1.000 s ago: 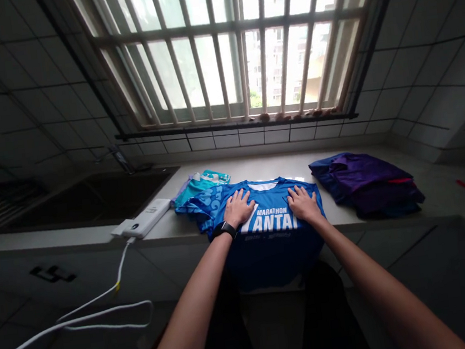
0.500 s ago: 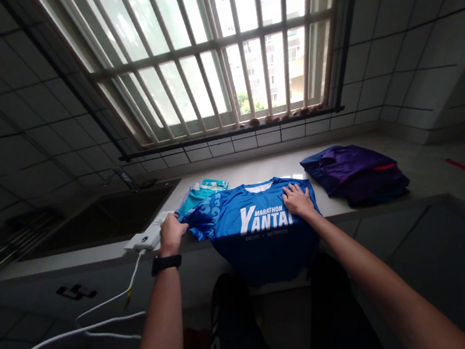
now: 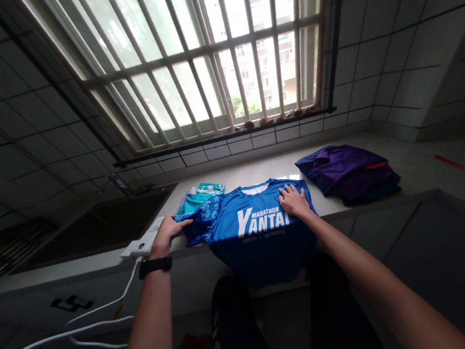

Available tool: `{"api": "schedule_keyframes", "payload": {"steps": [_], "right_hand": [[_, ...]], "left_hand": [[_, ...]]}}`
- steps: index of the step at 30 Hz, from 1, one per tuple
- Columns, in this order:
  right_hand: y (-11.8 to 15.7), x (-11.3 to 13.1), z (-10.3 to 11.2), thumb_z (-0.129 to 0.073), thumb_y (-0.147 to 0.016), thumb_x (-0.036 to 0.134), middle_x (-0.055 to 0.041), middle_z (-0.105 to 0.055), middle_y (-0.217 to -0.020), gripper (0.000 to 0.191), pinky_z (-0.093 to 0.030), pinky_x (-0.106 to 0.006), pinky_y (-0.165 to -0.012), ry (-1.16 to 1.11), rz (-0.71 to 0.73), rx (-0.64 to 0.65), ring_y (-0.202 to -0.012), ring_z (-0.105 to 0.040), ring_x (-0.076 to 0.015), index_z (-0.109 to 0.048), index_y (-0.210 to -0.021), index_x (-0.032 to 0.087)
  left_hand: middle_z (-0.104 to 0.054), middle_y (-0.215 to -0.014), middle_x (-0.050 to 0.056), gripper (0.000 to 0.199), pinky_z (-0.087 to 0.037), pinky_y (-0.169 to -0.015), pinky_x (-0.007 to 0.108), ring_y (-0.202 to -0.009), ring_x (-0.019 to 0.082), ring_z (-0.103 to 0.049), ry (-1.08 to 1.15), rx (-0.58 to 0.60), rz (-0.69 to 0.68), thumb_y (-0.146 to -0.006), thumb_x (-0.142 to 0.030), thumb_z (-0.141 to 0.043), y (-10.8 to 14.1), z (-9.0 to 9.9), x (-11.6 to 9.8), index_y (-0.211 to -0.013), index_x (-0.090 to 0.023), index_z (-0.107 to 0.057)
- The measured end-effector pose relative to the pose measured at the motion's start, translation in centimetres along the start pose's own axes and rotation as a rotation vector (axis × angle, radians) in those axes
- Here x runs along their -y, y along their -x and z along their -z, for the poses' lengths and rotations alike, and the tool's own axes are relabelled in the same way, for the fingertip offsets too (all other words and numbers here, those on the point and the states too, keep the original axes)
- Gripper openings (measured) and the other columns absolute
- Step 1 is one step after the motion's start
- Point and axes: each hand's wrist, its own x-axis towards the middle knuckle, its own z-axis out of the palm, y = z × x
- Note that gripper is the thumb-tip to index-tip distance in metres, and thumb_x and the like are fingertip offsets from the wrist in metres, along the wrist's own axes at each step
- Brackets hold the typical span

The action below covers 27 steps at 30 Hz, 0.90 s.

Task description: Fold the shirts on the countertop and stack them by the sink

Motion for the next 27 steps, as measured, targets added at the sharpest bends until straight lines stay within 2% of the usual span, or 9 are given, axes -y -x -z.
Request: {"api": "schedule_keyframes", "payload": {"steps": [3,8,10,12,15,17,21,24,27], "right_hand": [[0.0,0.0,-0.1,-0.021,-0.106,0.036,-0.0082,-0.024,-0.172,0.059,-0.014,-0.06,-0.125,0.005,0.002,-0.005,-0.158,-0.019,-0.0275,-0.035,-0.162,0.023],[-0.1,0.0,-0.2,-0.022,-0.106,0.036,-0.0081,-0.024,-0.172,0.059,-0.013,-0.06,-0.125,-0.009,0.0,-0.003,-0.159,-0.019,-0.0274,-0.035,-0.162,0.023],[-0.1,0.0,-0.2,-0.022,-0.106,0.036,-0.008,-0.023,-0.172,0.059,-0.013,-0.06,-0.125,-0.01,0.003,-0.001,-0.159,-0.018,-0.0276,-0.035,-0.163,0.023],[-0.2,0.0,-0.2,-0.022,-0.107,0.036,-0.0082,-0.023,-0.173,0.059,-0.013,-0.06,-0.125,-0.012,0.002,0.0,-0.159,-0.017,-0.0276,-0.034,-0.163,0.023],[-0.2,-0.1,-0.2,-0.023,-0.107,0.037,-0.0084,-0.023,-0.172,0.058,-0.013,-0.06,-0.125,-0.018,0.001,0.0,-0.158,-0.018,-0.0274,-0.035,-0.162,0.023],[-0.1,-0.1,-0.2,-0.023,-0.107,0.037,-0.0086,-0.024,-0.172,0.058,-0.014,-0.06,-0.125,-0.02,0.002,-0.001,-0.158,-0.019,-0.0272,-0.035,-0.162,0.024],[0.0,0.0,0.0,-0.024,-0.107,0.036,-0.009,-0.025,-0.172,0.058,-0.014,-0.059,-0.125,-0.025,-0.003,-0.005,-0.158,-0.019,-0.027,-0.036,-0.162,0.023],[0.0,0.1,0.0,-0.024,-0.107,0.036,-0.0089,-0.024,-0.172,0.058,-0.013,-0.059,-0.126,-0.029,-0.007,0.003,-0.159,-0.019,-0.0271,-0.035,-0.162,0.023],[0.0,0.1,0.1,-0.023,-0.107,0.036,-0.0083,-0.023,-0.173,0.059,-0.012,-0.059,-0.126,-0.03,-0.006,0.008,-0.159,-0.018,-0.027,-0.035,-0.163,0.023]], "left_hand": [[-0.071,-0.074,0.004,0.032,-0.057,-0.064,0.031,-0.081,0.026,-0.072,0.035,0.013,0.079,-0.055,-0.029,-0.08,0.5,0.5,-0.4,-0.08,-0.018,-0.063],[-0.072,-0.092,0.004,0.027,-0.058,-0.08,0.028,-0.095,0.021,-0.07,0.127,-0.246,-0.251,-0.068,-0.033,-0.07,1.2,0.9,-0.9,-0.088,-0.019,-0.061],[-0.072,-0.094,0.003,0.027,-0.058,-0.079,0.027,-0.093,0.02,-0.069,0.144,-0.203,-0.284,-0.073,-0.038,-0.068,1.2,0.8,-1.2,-0.091,-0.019,-0.061],[-0.07,-0.088,0.002,0.025,-0.057,-0.073,0.026,-0.086,0.019,-0.069,0.128,-0.138,-0.248,-0.076,-0.039,-0.066,1.1,0.5,-1.8,-0.091,-0.019,-0.06],[-0.066,-0.08,0.001,0.022,-0.055,-0.066,0.024,-0.077,0.017,-0.067,0.09,-0.166,-0.231,-0.078,-0.036,-0.068,0.9,-0.8,-3.4,-0.087,-0.019,-0.057],[-0.065,-0.078,-0.001,0.025,-0.054,-0.06,0.024,-0.069,0.015,-0.066,0.115,-0.081,-0.232,-0.082,-0.04,-0.068,1.1,-2.1,-5.0,-0.092,-0.02,-0.055],[-0.066,-0.076,0.0,0.035,-0.051,-0.049,0.027,-0.054,0.015,-0.063,0.122,0.231,-0.265,-0.091,-0.054,-0.057,2.2,-5.0,-7.4,-0.104,-0.021,-0.053],[-0.069,-0.08,0.002,0.037,-0.052,-0.053,0.028,-0.059,0.018,-0.066,-0.168,0.311,-0.337,-0.084,-0.051,-0.069,3.2,-7.0,-7.5,-0.101,-0.02,-0.059],[-0.074,-0.091,0.004,0.04,-0.054,-0.068,0.029,-0.083,0.024,-0.071,-0.557,0.361,-0.436,-0.069,-0.039,-0.085,3.6,-8.9,-6.5,-0.099,-0.02,-0.066]]}}
